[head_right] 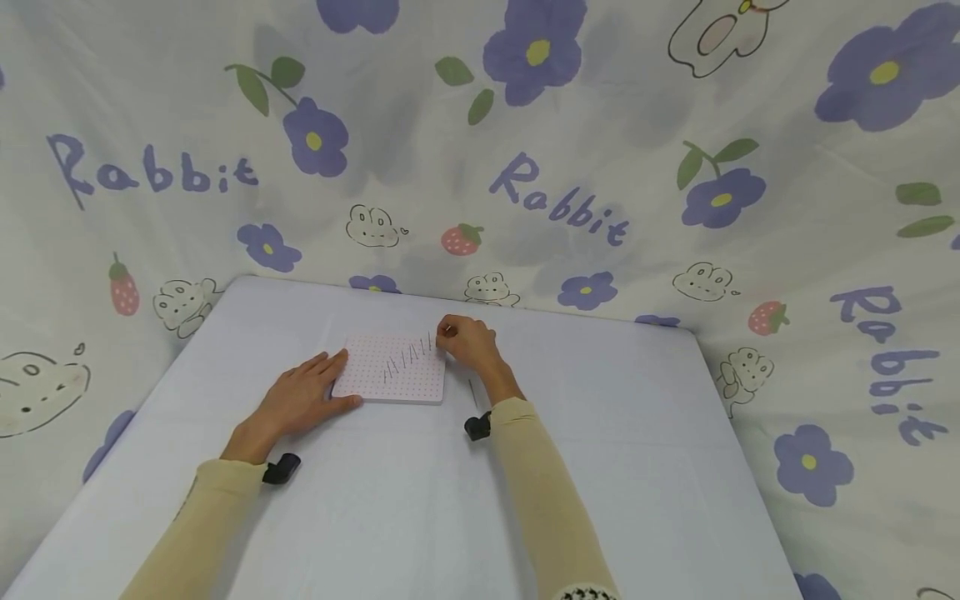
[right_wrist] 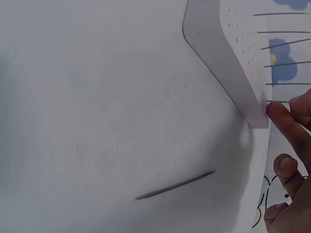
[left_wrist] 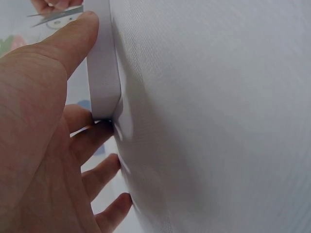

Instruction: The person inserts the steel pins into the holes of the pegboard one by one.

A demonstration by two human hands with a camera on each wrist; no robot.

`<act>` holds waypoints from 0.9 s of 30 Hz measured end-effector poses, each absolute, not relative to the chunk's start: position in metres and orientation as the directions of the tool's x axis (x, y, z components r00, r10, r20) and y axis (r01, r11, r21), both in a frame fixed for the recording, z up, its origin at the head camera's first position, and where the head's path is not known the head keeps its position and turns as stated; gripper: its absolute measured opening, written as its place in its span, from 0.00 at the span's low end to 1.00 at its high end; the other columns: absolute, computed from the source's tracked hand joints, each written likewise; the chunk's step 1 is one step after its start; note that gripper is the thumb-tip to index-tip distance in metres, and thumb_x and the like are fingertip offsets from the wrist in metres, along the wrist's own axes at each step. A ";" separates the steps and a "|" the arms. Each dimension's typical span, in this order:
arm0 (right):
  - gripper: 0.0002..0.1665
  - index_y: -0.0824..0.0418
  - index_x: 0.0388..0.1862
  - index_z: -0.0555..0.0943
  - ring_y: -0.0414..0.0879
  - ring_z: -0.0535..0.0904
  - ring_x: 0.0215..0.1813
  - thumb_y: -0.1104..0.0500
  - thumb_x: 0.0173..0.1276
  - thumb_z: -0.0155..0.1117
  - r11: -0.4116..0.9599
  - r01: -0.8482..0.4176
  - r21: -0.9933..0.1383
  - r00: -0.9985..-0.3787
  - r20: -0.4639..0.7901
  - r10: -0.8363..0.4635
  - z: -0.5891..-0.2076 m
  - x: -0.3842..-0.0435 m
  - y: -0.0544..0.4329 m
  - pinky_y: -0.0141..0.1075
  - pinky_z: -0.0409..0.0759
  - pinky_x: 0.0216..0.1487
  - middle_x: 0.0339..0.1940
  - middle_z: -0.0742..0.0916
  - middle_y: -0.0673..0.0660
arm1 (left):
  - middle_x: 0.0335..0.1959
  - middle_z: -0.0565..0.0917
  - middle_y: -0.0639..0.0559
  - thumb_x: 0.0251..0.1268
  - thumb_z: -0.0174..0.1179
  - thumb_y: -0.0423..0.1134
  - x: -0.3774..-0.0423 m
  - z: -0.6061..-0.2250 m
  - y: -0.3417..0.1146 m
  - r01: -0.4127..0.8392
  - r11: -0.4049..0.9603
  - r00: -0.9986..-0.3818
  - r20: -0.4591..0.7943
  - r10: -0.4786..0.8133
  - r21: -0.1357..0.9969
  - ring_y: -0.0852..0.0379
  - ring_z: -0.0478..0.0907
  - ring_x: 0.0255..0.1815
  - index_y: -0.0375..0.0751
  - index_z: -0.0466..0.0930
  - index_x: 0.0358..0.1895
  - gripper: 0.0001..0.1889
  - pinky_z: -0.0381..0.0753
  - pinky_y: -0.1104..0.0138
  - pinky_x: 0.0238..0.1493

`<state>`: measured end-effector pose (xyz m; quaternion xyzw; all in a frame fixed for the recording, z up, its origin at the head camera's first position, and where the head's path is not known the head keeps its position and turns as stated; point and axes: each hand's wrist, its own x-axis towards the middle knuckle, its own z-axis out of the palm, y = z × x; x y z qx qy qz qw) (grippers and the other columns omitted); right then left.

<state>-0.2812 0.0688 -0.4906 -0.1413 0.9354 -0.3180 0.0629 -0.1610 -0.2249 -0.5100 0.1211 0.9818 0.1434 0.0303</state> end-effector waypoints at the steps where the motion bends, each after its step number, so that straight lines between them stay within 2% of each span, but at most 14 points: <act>1: 0.07 0.49 0.43 0.84 0.48 0.80 0.46 0.49 0.70 0.66 0.761 -0.216 -0.612 -0.953 -0.038 -0.302 -0.490 -0.281 0.069 0.61 0.65 0.66 0.42 0.88 0.46 | 0.78 0.60 0.36 0.67 0.59 0.64 -0.161 -0.510 -0.225 0.229 0.930 -0.969 -0.025 0.246 0.289 0.32 0.54 0.78 0.33 0.54 0.79 0.49 0.56 0.36 0.72; 7: 0.08 0.48 0.39 0.84 0.47 0.80 0.47 0.47 0.70 0.67 0.767 -0.182 -0.615 -0.955 -0.075 -0.286 -0.489 -0.279 0.076 0.62 0.62 0.68 0.38 0.87 0.44 | 0.78 0.60 0.37 0.67 0.59 0.65 -0.161 -0.510 -0.224 0.234 0.931 -0.968 -0.026 0.251 0.280 0.32 0.54 0.78 0.33 0.55 0.79 0.49 0.57 0.36 0.72; 14: 0.11 0.48 0.41 0.84 0.46 0.82 0.49 0.44 0.69 0.67 0.776 -0.208 -0.596 -0.957 -0.039 -0.286 -0.485 -0.272 0.096 0.61 0.66 0.65 0.41 0.88 0.43 | 0.79 0.59 0.39 0.67 0.57 0.67 -0.163 -0.514 -0.226 0.232 0.929 -0.967 -0.033 0.252 0.287 0.33 0.53 0.79 0.34 0.53 0.79 0.50 0.56 0.37 0.73; 22: 0.11 0.47 0.41 0.84 0.47 0.83 0.52 0.42 0.68 0.68 0.789 -0.212 -0.577 -0.962 -0.016 -0.271 -0.480 -0.262 0.119 0.65 0.61 0.68 0.41 0.88 0.42 | 0.79 0.58 0.38 0.68 0.57 0.65 -0.162 -0.513 -0.229 0.231 0.928 -0.967 -0.037 0.253 0.293 0.33 0.52 0.79 0.33 0.53 0.79 0.49 0.56 0.36 0.72; 27: 0.13 0.47 0.42 0.84 0.47 0.83 0.51 0.41 0.68 0.68 0.795 -0.210 -0.569 -0.964 -0.015 -0.266 -0.480 -0.254 0.129 0.63 0.64 0.66 0.42 0.89 0.43 | 0.79 0.59 0.37 0.68 0.58 0.65 -0.162 -0.511 -0.227 0.232 0.925 -0.967 -0.029 0.252 0.300 0.33 0.53 0.79 0.33 0.54 0.79 0.49 0.56 0.36 0.72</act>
